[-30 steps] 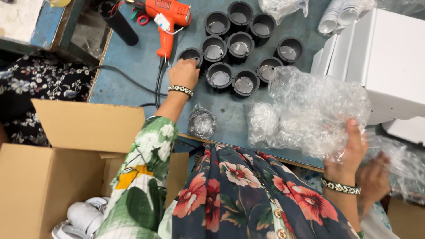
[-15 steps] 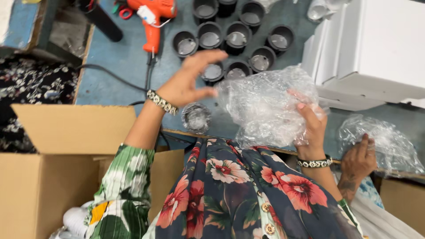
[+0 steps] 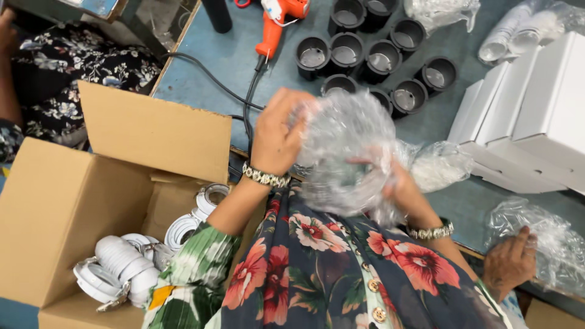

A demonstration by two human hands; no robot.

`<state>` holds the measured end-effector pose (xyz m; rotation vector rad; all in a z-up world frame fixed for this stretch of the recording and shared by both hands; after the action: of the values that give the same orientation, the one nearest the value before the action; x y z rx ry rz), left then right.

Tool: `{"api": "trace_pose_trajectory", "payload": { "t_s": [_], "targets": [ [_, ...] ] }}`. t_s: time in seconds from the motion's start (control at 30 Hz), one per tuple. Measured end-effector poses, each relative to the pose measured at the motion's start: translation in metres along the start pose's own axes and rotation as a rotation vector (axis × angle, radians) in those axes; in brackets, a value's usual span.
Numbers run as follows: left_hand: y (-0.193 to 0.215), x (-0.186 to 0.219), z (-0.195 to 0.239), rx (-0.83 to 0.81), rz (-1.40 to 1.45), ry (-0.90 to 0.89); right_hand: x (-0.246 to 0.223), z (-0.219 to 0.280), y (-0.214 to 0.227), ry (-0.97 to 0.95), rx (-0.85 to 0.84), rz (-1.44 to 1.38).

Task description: The person packs various lighting components, including black cylindrical housings and white circular fixtures, into boxes and wraps items in bubble wrap by hand.

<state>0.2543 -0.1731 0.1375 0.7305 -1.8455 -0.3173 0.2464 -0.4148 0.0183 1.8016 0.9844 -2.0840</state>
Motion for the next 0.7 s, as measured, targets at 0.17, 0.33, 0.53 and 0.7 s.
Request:
{"api": "trace_pose_trajectory", "payload": {
  "t_s": [0.17, 0.33, 0.53, 0.7],
  "targets": [
    [0.015, -0.021, -0.004, 0.247, -0.063, 0.033, 0.035, 0.036, -0.05, -0.031, -0.514, 0.249],
    [0.0, -0.031, -0.001, 0.287, -0.1, -0.034, 0.098, 0.038, 0.044, -0.156, 0.053, 0.237],
    [-0.023, -0.036, -0.007, 0.29, -0.177, 0.045, 0.053, 0.008, 0.062, -0.126, 0.278, 0.25],
    [-0.06, -0.012, -0.019, 0.058, -0.144, -0.054, 0.009, -0.016, -0.049, -0.178, -0.154, -0.107]
  ]
}}
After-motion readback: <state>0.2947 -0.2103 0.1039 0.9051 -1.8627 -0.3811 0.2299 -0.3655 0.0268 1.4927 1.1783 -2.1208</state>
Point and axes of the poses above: each hand's wrist, its own z-axis away from the middle knuckle, its own y-axis out of the back of the hand, x = y × z, the point moved 10 cm from there along -z, towards the middle knuckle, and after that the axes turned 14 degrees about -z, right-handed, at the moved point
